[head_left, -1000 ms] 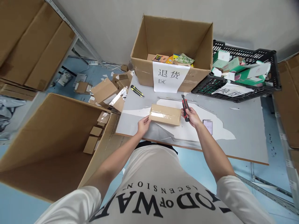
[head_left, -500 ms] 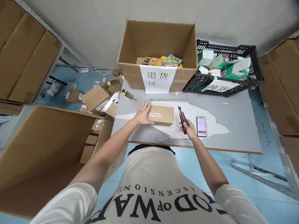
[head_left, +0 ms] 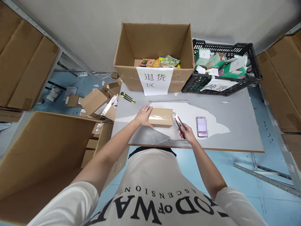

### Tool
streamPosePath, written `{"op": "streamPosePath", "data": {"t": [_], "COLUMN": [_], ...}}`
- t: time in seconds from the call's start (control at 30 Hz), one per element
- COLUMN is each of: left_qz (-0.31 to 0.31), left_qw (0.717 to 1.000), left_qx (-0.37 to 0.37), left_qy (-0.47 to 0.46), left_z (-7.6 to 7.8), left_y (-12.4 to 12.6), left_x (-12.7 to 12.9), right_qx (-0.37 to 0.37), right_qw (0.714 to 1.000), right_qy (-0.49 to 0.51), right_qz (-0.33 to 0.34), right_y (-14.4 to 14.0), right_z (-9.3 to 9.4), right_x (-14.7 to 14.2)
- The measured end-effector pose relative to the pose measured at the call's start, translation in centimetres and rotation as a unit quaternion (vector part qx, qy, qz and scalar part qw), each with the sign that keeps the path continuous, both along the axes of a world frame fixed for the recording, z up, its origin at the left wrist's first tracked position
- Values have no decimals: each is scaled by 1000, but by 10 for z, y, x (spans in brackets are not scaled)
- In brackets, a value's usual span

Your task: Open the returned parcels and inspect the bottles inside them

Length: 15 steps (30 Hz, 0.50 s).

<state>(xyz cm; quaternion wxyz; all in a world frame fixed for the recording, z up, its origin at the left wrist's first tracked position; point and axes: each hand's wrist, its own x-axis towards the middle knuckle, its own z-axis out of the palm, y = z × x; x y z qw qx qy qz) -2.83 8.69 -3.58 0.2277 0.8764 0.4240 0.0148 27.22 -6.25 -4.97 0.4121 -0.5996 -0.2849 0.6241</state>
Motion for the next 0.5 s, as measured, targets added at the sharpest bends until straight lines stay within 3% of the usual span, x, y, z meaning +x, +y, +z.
{"op": "streamPosePath", "data": {"t": [0.17, 0.33, 0.5], "left_qz": [3, 7, 10], "left_qw": [999, 998, 997], "left_qx": [21, 30, 21], "left_qy": [-50, -55, -76], "left_z": [-4, -3, -6], "left_y": [-7, -13, -12], "left_x": [-1, 0, -2], "right_qx": [-16, -32, -51], "right_qw": [998, 991, 991], "right_qy": [-39, -63, -64], "right_qz": [41, 112, 102], "right_y": [0, -21, -42], "right_z": [6, 9, 8], "right_x": [13, 15, 12]}}
